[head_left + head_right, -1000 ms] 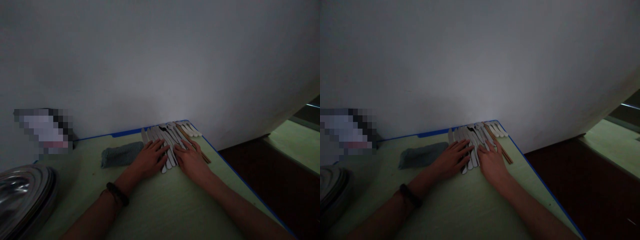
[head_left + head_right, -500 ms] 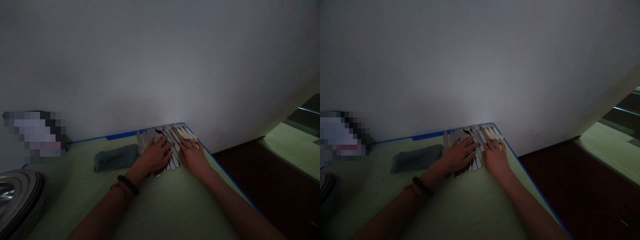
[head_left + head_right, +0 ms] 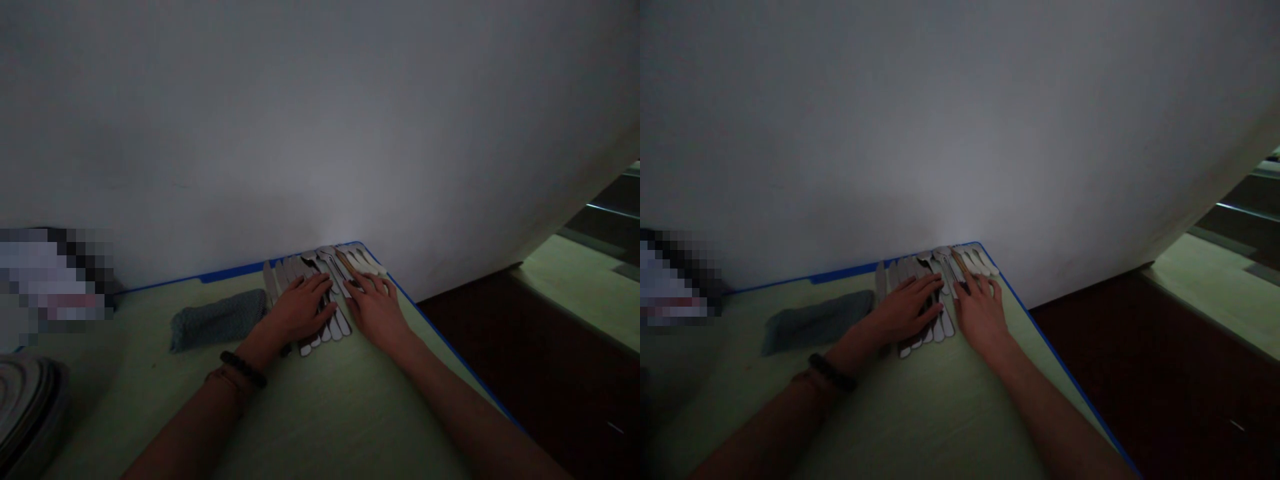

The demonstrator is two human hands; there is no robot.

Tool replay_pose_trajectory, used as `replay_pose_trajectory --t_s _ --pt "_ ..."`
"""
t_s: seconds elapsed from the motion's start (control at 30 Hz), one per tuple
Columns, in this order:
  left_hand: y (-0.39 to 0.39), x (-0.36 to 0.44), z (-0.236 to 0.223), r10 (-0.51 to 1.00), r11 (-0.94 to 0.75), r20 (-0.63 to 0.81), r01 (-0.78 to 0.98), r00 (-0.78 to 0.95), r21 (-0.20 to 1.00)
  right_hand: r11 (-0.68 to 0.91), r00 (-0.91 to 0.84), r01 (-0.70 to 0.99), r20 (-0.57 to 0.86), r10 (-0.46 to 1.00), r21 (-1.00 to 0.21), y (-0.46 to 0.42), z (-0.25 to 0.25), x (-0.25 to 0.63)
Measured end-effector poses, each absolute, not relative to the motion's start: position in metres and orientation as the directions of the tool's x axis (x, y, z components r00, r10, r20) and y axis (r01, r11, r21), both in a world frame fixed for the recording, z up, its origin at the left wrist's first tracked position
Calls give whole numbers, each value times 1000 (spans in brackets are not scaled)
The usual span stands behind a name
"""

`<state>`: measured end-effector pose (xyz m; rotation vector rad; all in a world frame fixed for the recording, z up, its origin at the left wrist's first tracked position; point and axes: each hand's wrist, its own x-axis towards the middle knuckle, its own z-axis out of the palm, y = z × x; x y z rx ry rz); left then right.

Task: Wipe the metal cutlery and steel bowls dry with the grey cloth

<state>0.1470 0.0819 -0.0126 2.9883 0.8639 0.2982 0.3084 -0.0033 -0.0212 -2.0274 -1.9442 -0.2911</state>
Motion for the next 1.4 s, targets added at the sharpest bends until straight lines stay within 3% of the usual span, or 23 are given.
replay_pose_trajectory --t_s 0.67,1.2,1.4 --pt "86 165 -12 521 -851 198 525 830 36 -30 129 969 403 906 -244 4 -18 306" --pt "92 171 -7 500 -858 244 513 831 8 -107 133 990 334 933 -93 4 -15 309" --pt "89 170 -11 532 -837 249 548 809 7 -128 151 987 314 937 -93 4 -15 311"
